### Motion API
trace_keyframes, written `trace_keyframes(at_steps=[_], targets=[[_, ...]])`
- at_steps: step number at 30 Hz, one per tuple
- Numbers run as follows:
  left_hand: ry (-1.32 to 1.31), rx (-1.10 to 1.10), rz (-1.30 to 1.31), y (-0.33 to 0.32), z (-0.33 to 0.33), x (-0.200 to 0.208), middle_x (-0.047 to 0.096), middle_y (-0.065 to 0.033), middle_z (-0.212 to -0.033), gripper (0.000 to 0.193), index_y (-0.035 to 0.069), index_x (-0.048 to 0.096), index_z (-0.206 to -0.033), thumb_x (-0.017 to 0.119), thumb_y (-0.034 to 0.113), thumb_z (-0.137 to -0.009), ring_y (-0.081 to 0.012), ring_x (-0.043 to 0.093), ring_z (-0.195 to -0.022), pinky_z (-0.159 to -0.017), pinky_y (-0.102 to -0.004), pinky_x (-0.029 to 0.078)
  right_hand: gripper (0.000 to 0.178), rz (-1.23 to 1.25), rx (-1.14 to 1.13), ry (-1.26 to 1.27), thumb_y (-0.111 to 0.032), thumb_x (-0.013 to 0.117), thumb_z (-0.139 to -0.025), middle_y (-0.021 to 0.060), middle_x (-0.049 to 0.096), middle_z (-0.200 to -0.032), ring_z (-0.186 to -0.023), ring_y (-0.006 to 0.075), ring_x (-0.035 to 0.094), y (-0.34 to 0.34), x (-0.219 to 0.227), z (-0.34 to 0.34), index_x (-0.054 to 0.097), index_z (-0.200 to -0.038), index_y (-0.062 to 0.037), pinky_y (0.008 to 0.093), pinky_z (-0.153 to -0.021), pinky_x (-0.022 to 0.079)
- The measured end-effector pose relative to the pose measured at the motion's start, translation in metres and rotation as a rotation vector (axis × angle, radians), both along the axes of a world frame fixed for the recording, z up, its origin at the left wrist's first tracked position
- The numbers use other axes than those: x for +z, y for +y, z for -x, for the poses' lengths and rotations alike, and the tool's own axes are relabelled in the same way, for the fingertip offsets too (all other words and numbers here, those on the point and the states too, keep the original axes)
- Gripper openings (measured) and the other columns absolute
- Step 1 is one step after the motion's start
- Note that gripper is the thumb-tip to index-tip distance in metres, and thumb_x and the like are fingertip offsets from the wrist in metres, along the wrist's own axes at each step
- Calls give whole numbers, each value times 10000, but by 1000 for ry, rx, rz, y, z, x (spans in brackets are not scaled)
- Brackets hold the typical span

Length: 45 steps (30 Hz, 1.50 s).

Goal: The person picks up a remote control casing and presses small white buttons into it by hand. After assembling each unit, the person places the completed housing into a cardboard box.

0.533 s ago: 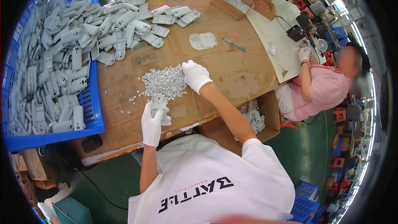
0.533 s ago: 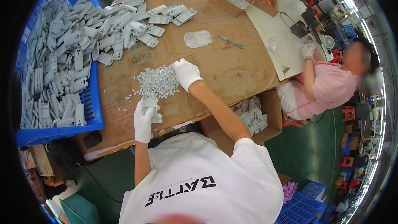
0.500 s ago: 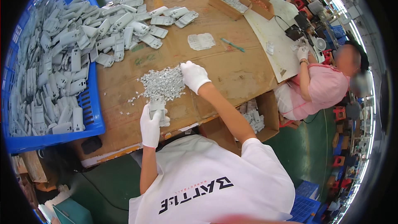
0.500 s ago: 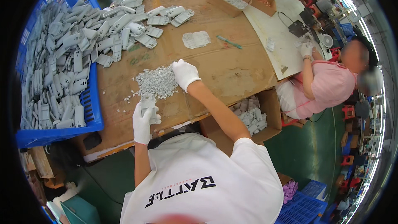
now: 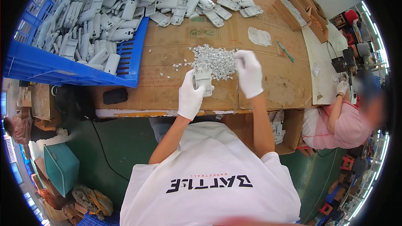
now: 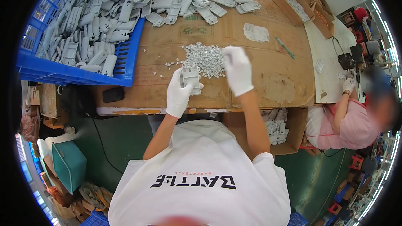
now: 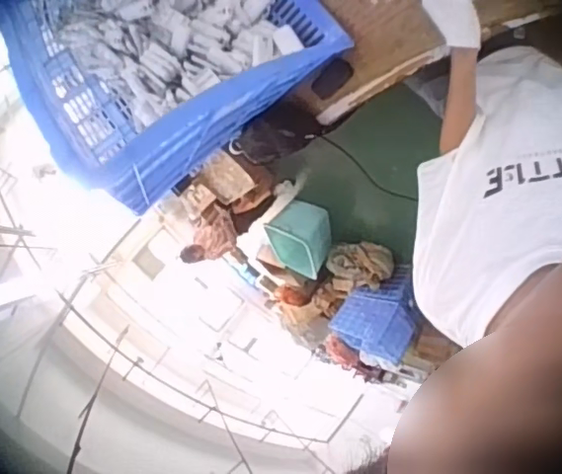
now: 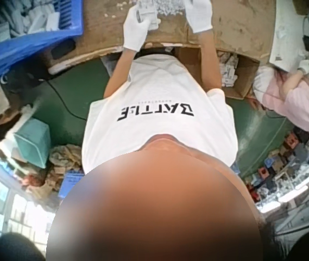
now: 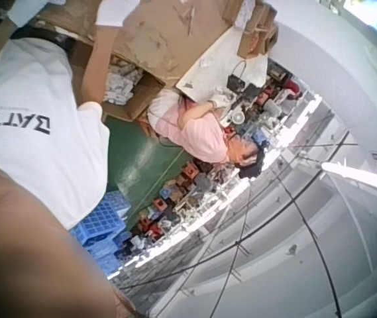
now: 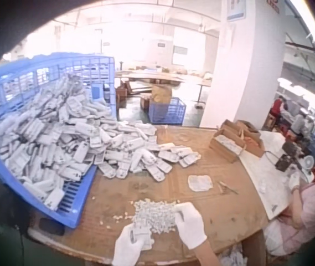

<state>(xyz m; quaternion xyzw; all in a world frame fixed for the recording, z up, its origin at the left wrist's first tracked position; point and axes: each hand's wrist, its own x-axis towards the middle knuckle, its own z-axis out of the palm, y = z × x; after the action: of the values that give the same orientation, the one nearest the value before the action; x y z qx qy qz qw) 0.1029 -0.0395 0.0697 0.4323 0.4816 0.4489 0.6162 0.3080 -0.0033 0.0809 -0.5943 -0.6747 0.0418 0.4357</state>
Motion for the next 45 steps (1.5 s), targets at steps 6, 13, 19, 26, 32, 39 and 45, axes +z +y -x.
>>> trace_keyframes(at_steps=[6, 13, 19, 26, 32, 39, 45], targets=[[446, 90, -186, -6, -3, -6, 690, -181, -1076, 419, 16, 505, -1292, 572, 53, -880, -265, 713, -955, -814, -374, 550, 158, 89, 261, 259, 28, 694, -805, 81, 640, -886, -746, 194, 638, -33, 3, 78, 673, -935, -60, 291, -667, 502], [518, 112, -216, -6, -3, -4, 669, -259, -946, 368, 55, 513, -1256, 591, 117, -901, -450, 653, -896, -727, -499, 516, 179, -14, 145, 22, 2, 720, -752, 83, 572, -867, -811, 277, 589, -19, -4, 84, 653, -900, -73, 358, -710, 501], [563, 58, -373, -8, 6, -13, 685, -220, -962, 378, 98, 514, -1260, 611, 83, -894, -427, 659, -900, -721, -492, 526, 240, 569, 290, 542, -48, 755, -798, 38, 620, -933, -875, 127, 627, -5, 9, 64, 580, -959, -25, 292, -765, 526], [602, 51, -510, -8, 5, -18, 686, -202, -982, 406, 110, 516, -1259, 677, 96, -887, -404, 665, -890, -697, -455, 543, 207, 836, 457, 496, -101, 693, -877, 45, 666, -924, -887, 110, 640, -2, 0, 51, 650, -1041, 17, 277, -804, 531], [145, 123, -332, -7, 2, -17, 663, -222, -1115, 418, 22, 479, -1307, 603, 56, -910, -343, 686, -999, -846, -398, 537, 309, 511, 104, 489, -203, 684, -881, 108, 726, -860, -765, 158, 670, -28, -5, 83, 699, -1128, -16, 290, -710, 513], [341, 218, -137, -20, -6, -9, 653, -236, -1103, 338, 10, 453, -1295, 516, 115, -980, -347, 677, -1015, -860, -416, 516, 341, 450, 204, 561, -87, 626, -882, 92, 708, -926, -775, 91, 621, -36, -9, 90, 676, -1217, -49, 251, -732, 506], [311, 243, -110, -24, -8, 5, 663, -169, -1070, 294, 19, 490, -1252, 508, 215, -1034, -227, 665, -959, -833, -358, 517, 291, 590, 313, 934, -3, 570, -870, 21, 682, -949, -849, 65, 598, -36, 1, 91, 686, -1136, -30, 235, -772, 497]])
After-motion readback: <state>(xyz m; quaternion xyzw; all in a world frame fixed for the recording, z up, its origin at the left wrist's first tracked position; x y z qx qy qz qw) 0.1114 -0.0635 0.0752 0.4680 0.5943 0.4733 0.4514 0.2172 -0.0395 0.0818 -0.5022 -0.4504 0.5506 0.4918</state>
